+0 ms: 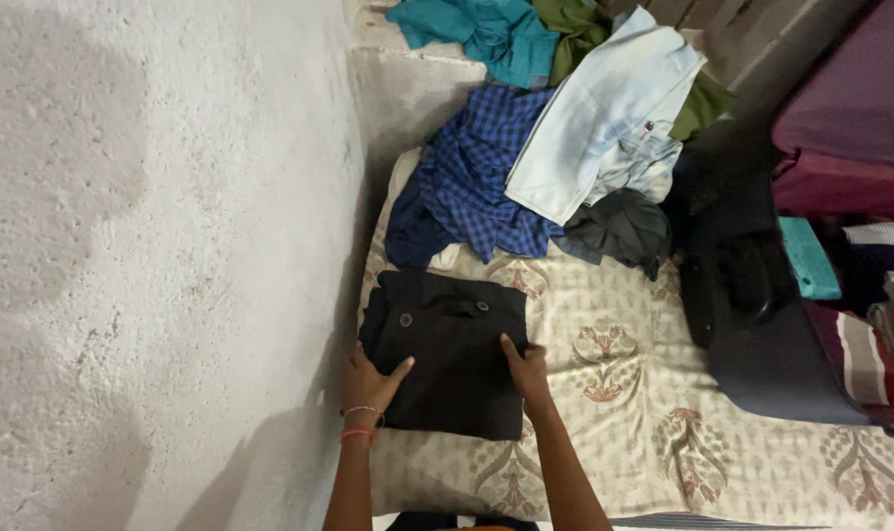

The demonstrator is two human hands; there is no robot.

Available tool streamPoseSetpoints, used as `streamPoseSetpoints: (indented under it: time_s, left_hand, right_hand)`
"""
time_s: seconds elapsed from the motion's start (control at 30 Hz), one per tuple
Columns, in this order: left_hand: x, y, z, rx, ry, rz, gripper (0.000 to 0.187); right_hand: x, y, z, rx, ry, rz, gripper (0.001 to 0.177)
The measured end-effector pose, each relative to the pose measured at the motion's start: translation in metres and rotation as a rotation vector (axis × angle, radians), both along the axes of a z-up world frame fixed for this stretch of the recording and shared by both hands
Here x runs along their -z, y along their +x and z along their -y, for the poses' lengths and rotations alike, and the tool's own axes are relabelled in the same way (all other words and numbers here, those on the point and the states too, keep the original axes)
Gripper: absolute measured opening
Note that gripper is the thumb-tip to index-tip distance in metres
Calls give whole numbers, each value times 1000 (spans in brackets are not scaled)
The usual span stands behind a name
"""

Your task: The person folds a black shirt on a bed, buttons it, and places it into an open suitcase. They then fold a pair of light blue jeans on the bed.

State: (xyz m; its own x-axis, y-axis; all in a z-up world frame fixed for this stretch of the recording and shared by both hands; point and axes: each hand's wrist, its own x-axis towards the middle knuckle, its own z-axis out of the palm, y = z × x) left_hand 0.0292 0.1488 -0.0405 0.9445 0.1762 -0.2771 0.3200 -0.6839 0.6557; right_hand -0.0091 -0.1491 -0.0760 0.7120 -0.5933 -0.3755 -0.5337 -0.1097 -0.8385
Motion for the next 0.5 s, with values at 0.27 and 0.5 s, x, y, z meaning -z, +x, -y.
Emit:
streamPoseSetpoints:
  time_s: [0.27, 0.5]
  left_hand:
    - [-13, 9, 5, 34, -399, 96, 84]
    - [-106, 6, 33, 163, -756, 150, 77]
  right_hand:
    - [-67, -6, -1, -26, 486, 65, 67]
    - [-142, 1, 44, -18, 513, 213, 60]
